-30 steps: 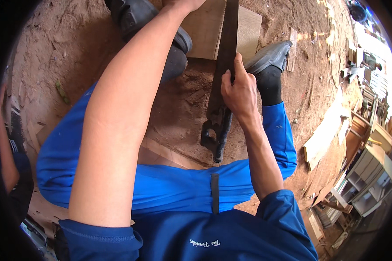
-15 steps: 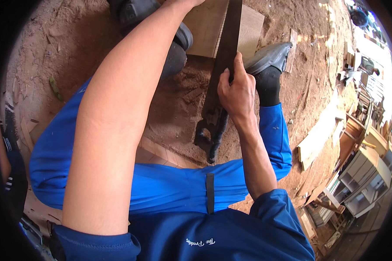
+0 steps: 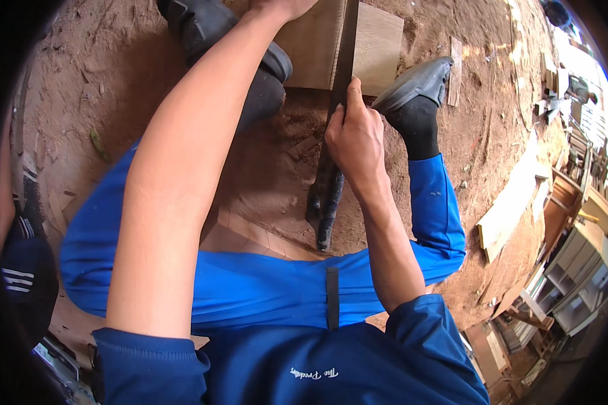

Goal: The person saws a piece of wood using a hand saw while sitting on the ground.

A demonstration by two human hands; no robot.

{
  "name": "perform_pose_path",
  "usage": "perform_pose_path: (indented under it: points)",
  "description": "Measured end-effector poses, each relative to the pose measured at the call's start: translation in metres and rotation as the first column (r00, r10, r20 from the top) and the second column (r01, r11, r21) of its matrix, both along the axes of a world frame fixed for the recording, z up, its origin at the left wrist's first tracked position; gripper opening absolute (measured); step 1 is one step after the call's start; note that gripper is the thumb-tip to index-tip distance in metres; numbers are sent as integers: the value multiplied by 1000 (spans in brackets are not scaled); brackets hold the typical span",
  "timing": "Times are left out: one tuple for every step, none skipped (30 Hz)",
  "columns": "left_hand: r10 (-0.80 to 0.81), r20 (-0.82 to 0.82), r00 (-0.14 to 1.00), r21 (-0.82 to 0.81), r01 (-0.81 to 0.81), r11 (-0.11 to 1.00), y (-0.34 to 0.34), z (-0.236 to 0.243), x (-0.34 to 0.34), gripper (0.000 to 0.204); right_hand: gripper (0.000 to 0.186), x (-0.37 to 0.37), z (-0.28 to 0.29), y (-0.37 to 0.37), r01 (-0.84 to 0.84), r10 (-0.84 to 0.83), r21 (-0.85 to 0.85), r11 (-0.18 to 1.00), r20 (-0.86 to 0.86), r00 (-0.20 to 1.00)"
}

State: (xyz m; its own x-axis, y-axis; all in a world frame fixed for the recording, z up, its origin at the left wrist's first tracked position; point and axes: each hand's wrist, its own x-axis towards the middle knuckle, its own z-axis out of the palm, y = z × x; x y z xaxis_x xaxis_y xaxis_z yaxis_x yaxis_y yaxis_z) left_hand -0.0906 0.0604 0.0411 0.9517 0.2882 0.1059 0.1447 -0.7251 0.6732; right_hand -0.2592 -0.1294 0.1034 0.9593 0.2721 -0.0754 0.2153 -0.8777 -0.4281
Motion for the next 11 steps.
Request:
perform_pose_path:
  points:
    - [-17,27,999,-44,18,999,-4,3,-1,36,57,0,0,-2,3,-3,2,1000,2,1000]
    - [-34,55,998,-88,38,995,-8,4,-1,35,57,1,0,-5,7,-7,3,1000,4,1000]
    - [-61,138,989,-58,70,996,-12,5,0,32,55,1,0,-8,34,-34,1,999,-21,999]
    - [-76,221,972,-13,81,997,-4,6,-4,29,53,-1,3,-3,45,-44,13,999,-44,998]
    - [-103,299,949,27,99,995,-1,2,-6,26,51,-1,3,-2,64,-63,18,998,-70,996]
    - [-131,383,914,87,105,991,1,-1,-2,20,51,-1,3,-3,68,-66,27,997,-79,995]
    - [-122,362,924,90,96,991,2,-5,0,19,51,-1,2,-3,71,-68,37,997,-89,994]
    - [-118,341,933,90,92,992,-2,-7,1,19,52,-2,1,-5,80,-76,43,996,-99,992]
    - [-112,319,941,92,87,992,-4,-6,2,18,52,-2,1,-6,87,-81,49,995,-99,992]
    - [-109,345,932,112,74,991,-5,-10,4,18,53,-2,1,-6,92,-86,56,994,-99,991]
    - [-128,391,911,179,61,982,-6,-14,6,20,54,-4,1,-4,97,-91,65,993,-100,991]
